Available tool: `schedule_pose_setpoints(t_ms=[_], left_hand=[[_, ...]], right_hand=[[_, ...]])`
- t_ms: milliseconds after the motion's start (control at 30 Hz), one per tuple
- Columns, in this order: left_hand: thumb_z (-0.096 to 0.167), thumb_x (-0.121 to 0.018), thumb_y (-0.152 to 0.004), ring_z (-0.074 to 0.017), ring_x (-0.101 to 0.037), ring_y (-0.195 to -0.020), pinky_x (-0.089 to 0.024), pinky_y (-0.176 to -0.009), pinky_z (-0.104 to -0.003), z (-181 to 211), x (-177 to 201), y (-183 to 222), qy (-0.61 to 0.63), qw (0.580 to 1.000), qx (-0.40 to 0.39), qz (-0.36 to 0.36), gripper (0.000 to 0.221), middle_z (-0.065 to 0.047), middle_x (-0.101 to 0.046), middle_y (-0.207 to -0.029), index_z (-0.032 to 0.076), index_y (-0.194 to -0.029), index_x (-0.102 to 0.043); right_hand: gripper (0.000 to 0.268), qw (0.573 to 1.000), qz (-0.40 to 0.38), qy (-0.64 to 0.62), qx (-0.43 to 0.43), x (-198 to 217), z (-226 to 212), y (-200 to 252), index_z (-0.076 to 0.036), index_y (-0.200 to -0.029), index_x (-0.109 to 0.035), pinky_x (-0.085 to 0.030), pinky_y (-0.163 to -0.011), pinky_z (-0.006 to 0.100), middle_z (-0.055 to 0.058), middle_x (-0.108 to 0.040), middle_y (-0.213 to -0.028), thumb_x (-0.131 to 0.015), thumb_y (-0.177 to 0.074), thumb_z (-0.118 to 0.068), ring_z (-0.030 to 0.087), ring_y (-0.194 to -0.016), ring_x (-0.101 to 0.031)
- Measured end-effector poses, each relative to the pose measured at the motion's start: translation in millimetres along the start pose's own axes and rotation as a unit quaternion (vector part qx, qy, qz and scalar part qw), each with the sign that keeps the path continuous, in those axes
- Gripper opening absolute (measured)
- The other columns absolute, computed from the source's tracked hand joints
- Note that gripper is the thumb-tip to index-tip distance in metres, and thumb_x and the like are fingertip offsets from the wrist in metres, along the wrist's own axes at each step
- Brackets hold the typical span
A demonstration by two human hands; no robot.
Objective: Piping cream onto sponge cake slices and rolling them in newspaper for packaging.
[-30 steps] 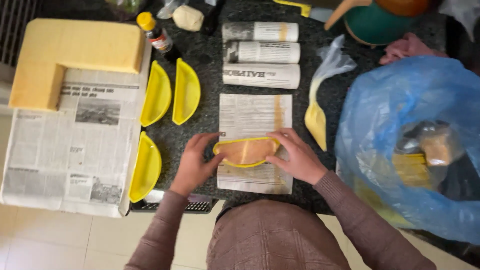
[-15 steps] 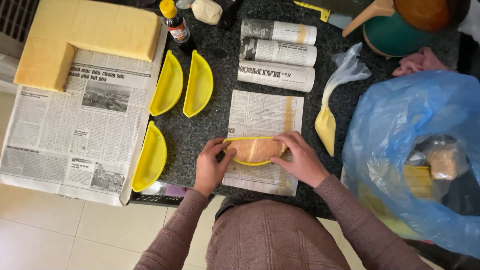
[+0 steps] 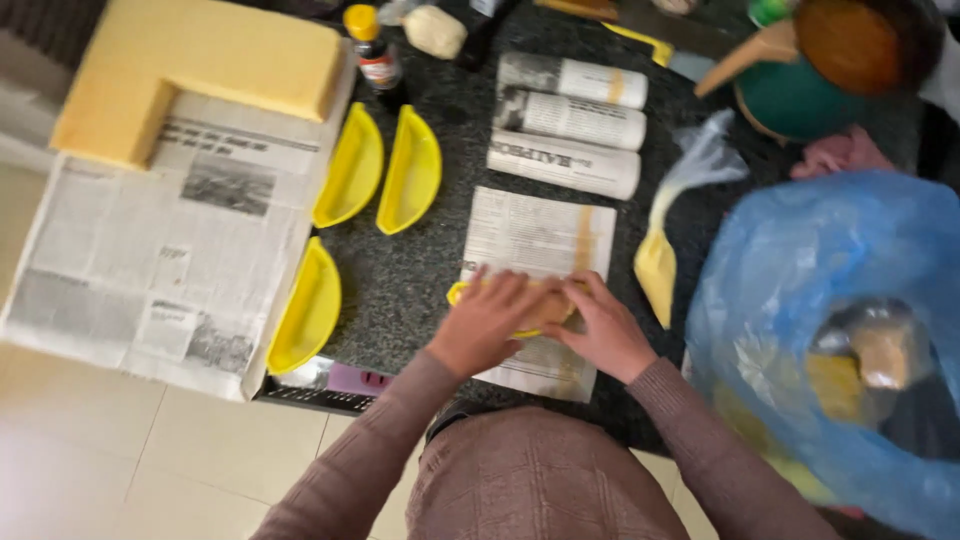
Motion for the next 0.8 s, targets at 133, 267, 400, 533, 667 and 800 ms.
schedule_pose_setpoints(t_ms=[133, 267, 400, 533, 667, 800], left_hand=[[0.027, -0.096, -0.067, -0.0331, -0.07, -0.117, -0.058, -0.108, -0.047, 0.2, 1.7, 0.2, -0.058, 0.994, -0.014, 0.088, 0.122, -0.01, -0.064, -0.128, 0.027, -0.177, -0.043], [0.032, -0.097, -0.069, -0.0404, -0.071, -0.112, -0.061, -0.097, -0.051, -32.0, 34.9, 39.5, 0.069, 0.985, 0.136, 0.079, 0.106, -0.016, -0.066, -0.123, 0.021, -0.167, -0.056], [0.028, -0.093, -0.074, -0.0408, -0.074, -0.102, -0.063, -0.096, -0.053, -70.8, 70.4, 87.0, 0.002, 0.949, 0.245, 0.2, 0.115, -0.018, -0.068, -0.117, 0.012, -0.176, -0.045], [0.04, -0.097, -0.073, -0.0381, -0.072, -0.115, -0.066, -0.094, -0.051, -115.0, 55.8, 132.8, -0.093, 0.906, 0.395, 0.124, 0.13, -0.019, -0.066, -0.13, 0.014, -0.182, -0.031], [0.044, -0.096, -0.078, -0.036, -0.072, -0.117, -0.066, -0.094, -0.048, -125.3, 39.3, 134.4, -0.125, 0.896, 0.413, 0.101, 0.127, -0.018, -0.067, -0.132, 0.014, -0.182, -0.031], [0.056, -0.092, -0.079, -0.0305, -0.072, -0.116, -0.064, -0.093, -0.044, -114.5, 42.6, 138.0, -0.179, 0.887, 0.416, 0.09, 0.121, -0.013, -0.068, -0.131, 0.013, -0.178, -0.039]], right_hand=[[0.071, 0.995, 0.056, 0.045, 0.063, 20.5, -11.9, -3.8, -0.018, -0.145, -0.07, -0.065, -0.108, 0.053, 0.012, -0.061, -0.15, -0.093, -0.087, -0.052, 0.045, -0.131, -0.073], [0.066, 0.991, 0.127, -0.03, 0.01, 48.4, -13.0, -0.7, -0.003, -0.154, -0.064, -0.065, -0.105, 0.055, 0.025, -0.064, -0.146, -0.086, -0.102, -0.037, 0.046, -0.129, -0.074], [0.06, 0.989, 0.134, -0.052, -0.025, 40.0, 11.5, -3.9, -0.001, -0.156, -0.065, -0.064, -0.106, 0.052, 0.023, -0.068, -0.141, -0.082, -0.108, -0.033, 0.043, -0.13, -0.074], [0.048, 0.995, 0.1, 0.022, -0.006, 15.7, 21.3, -19.3, -0.015, -0.149, -0.074, -0.062, -0.109, 0.049, 0.01, -0.075, -0.131, -0.079, -0.108, -0.042, 0.034, -0.127, -0.076], [0.047, 0.997, 0.071, 0.029, -0.009, 11.2, 19.5, -23.7, -0.017, -0.148, -0.076, -0.062, -0.107, 0.049, 0.008, -0.078, -0.129, -0.078, -0.108, -0.044, 0.033, -0.125, -0.077], [0.045, 0.996, 0.079, 0.047, -0.009, 14.9, 21.9, -18.8, -0.018, -0.145, -0.077, -0.062, -0.107, 0.048, 0.007, -0.08, -0.126, -0.079, -0.107, -0.043, 0.032, -0.124, -0.077]])
Point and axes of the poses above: each hand's wrist, its own y-axis away from the middle knuckle, its own x-axis out of the back of the hand, z = x × y, the point moved 8 cm from there along -y, towards the middle knuckle
